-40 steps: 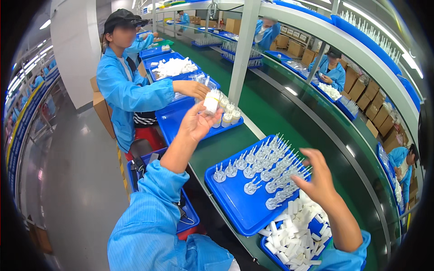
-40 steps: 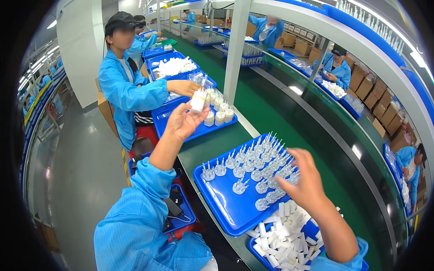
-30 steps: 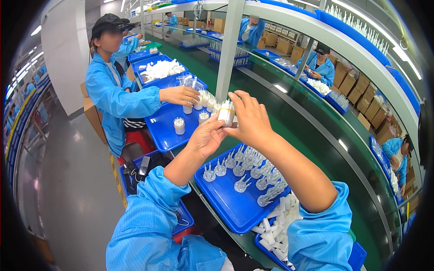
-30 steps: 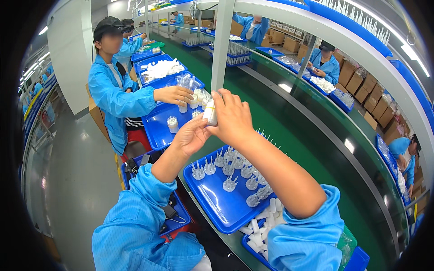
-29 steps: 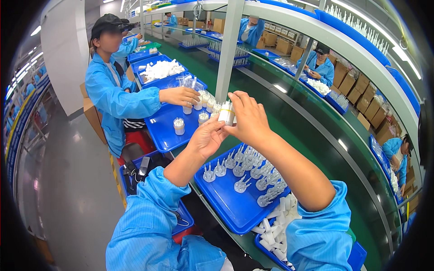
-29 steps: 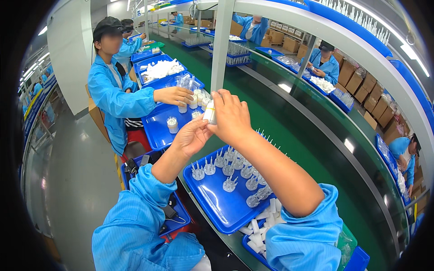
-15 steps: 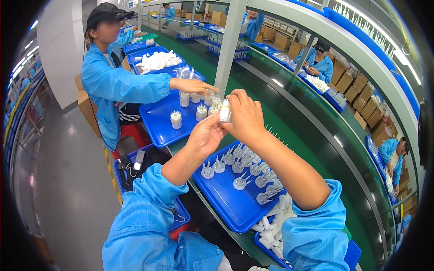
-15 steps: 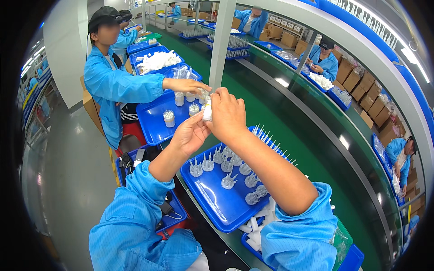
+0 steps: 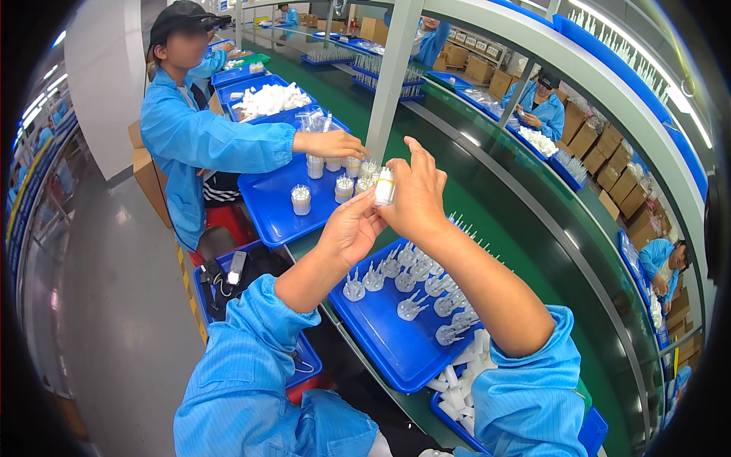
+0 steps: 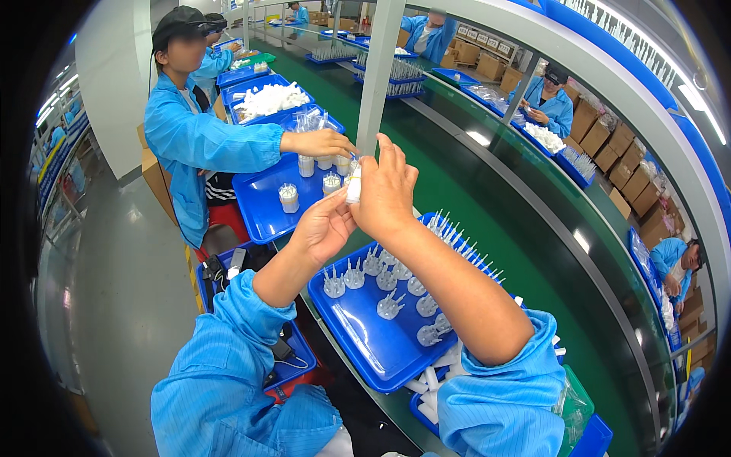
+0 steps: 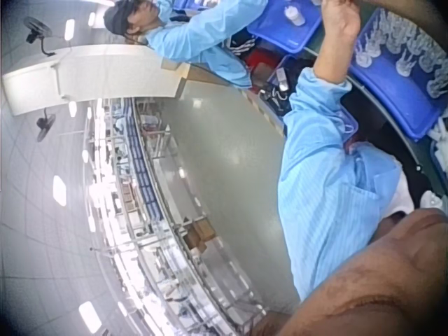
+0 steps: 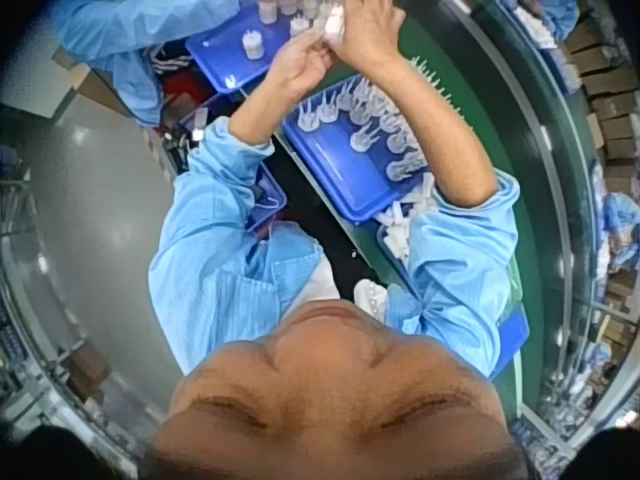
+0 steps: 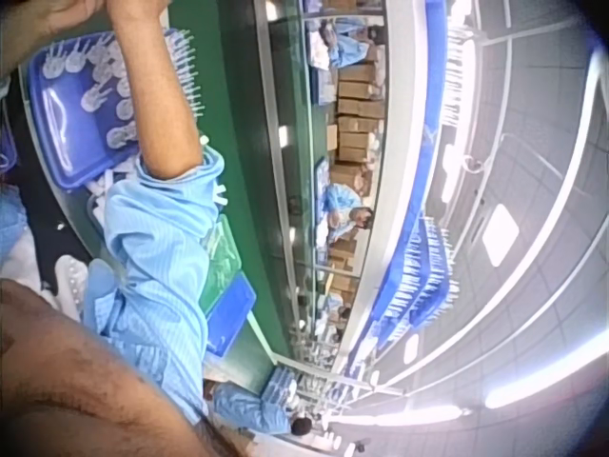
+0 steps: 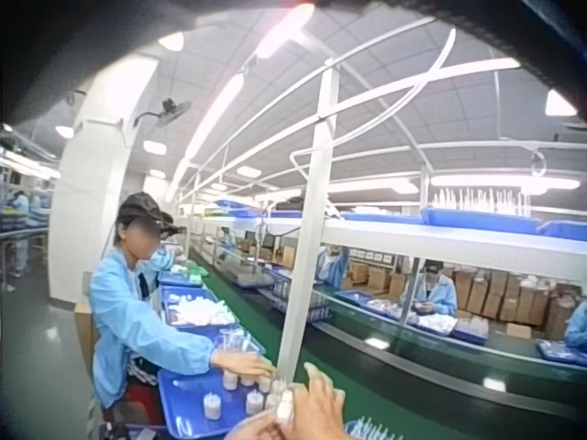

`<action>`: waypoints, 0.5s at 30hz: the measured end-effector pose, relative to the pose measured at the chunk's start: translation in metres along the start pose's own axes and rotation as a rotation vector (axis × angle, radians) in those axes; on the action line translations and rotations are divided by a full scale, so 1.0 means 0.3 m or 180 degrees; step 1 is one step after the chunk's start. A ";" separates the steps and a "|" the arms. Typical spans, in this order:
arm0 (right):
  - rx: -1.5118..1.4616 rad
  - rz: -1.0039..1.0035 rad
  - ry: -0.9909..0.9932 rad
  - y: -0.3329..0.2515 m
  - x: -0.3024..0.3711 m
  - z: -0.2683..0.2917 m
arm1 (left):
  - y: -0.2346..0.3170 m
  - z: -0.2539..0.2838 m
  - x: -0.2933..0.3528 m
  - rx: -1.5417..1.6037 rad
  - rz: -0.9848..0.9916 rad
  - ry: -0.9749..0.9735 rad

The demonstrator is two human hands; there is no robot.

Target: The person assembles components by inserting foam pieces onto a plastic stand, sliding clear plastic tubes over the foam pieces, and securing the bundled unit with a rubber band.

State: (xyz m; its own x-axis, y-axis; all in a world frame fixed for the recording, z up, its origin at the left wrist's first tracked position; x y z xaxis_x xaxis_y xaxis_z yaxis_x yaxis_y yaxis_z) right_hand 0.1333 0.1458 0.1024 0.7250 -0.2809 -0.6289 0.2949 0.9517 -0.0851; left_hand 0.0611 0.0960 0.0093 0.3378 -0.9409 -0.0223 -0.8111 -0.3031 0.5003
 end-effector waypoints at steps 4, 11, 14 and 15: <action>0.0058 0.0033 0.0126 0.013 0.004 -0.016 | -0.005 0.003 -0.005 -0.0008 0.0013 0.0040; -0.0204 0.0048 0.0151 0.006 0.010 -0.012 | -0.001 0.007 0.000 -0.0017 -0.0069 -0.0063; -0.0224 0.0085 0.0095 -0.006 0.019 -0.013 | -0.012 -0.009 0.005 -0.0317 -0.0273 -0.0177; 0.0108 0.0303 0.0244 -0.017 0.030 -0.013 | -0.018 -0.013 0.003 -0.0315 -0.0254 -0.0203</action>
State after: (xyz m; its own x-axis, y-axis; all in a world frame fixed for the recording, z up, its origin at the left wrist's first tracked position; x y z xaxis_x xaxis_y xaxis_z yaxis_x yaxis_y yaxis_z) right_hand 0.1361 0.1390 0.0942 0.7015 -0.1781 -0.6901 0.2489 0.9685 0.0031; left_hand 0.0676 0.0973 0.0100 0.3659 -0.9230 -0.1188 -0.7306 -0.3640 0.5777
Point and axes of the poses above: each hand's wrist, its own x-axis away from the middle knuckle, its own z-axis out of the back of the hand, y = z × x, the point moved 5 cm from there along -x, towards the middle knuckle, and after that the axes turned 5 degrees about z, right-handed, at the moved point
